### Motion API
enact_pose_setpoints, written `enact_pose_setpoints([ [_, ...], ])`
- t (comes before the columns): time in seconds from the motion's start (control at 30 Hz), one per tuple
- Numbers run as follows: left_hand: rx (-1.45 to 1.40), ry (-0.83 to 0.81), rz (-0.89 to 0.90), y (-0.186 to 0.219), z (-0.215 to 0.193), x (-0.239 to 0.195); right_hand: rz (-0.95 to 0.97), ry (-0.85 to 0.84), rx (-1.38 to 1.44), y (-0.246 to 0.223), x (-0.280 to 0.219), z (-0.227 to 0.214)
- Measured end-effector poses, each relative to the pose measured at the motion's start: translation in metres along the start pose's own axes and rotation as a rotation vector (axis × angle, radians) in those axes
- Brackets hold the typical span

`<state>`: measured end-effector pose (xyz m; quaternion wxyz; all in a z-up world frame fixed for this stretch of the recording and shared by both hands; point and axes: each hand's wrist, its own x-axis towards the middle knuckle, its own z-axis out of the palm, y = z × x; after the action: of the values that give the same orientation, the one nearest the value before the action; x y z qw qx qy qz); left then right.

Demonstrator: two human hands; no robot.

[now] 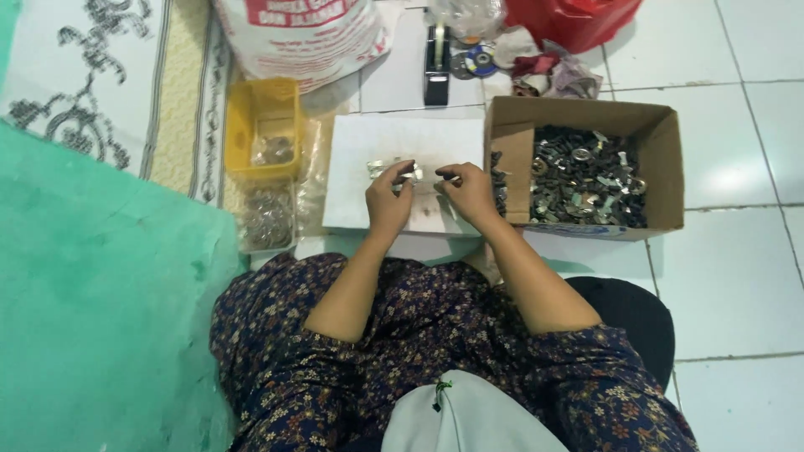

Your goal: Sorting and inspecting small metal hinges or components from a box and placing them on a board

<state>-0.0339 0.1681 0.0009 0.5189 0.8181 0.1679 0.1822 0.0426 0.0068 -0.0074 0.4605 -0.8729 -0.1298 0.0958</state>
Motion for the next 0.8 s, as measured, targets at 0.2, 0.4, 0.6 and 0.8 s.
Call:
enact_pose_setpoints([
  [0.2, -0.079, -0.233, 0.119, 0.014, 0.084, 0.006, 0.076, 0.103, -0.083, 0.072, 0.011, -0.093],
  [0.4, -0.055, -0.519, 0.109, 0.012, 0.191, 0.008, 0.330, 0.166, -0.200, 0.149, -0.004, -0.193],
  [0.6, 0.029, -0.755, 0.199, 0.005, 0.295, 0.007, 0.540, 0.175, -0.360, 0.255, -0.007, -0.207],
  [0.8, 0.311, -0.943, 0.343, 0.013, 0.340, 0.006, 0.578, 0.018, -0.457, 0.242, 0.010, -0.188],
])
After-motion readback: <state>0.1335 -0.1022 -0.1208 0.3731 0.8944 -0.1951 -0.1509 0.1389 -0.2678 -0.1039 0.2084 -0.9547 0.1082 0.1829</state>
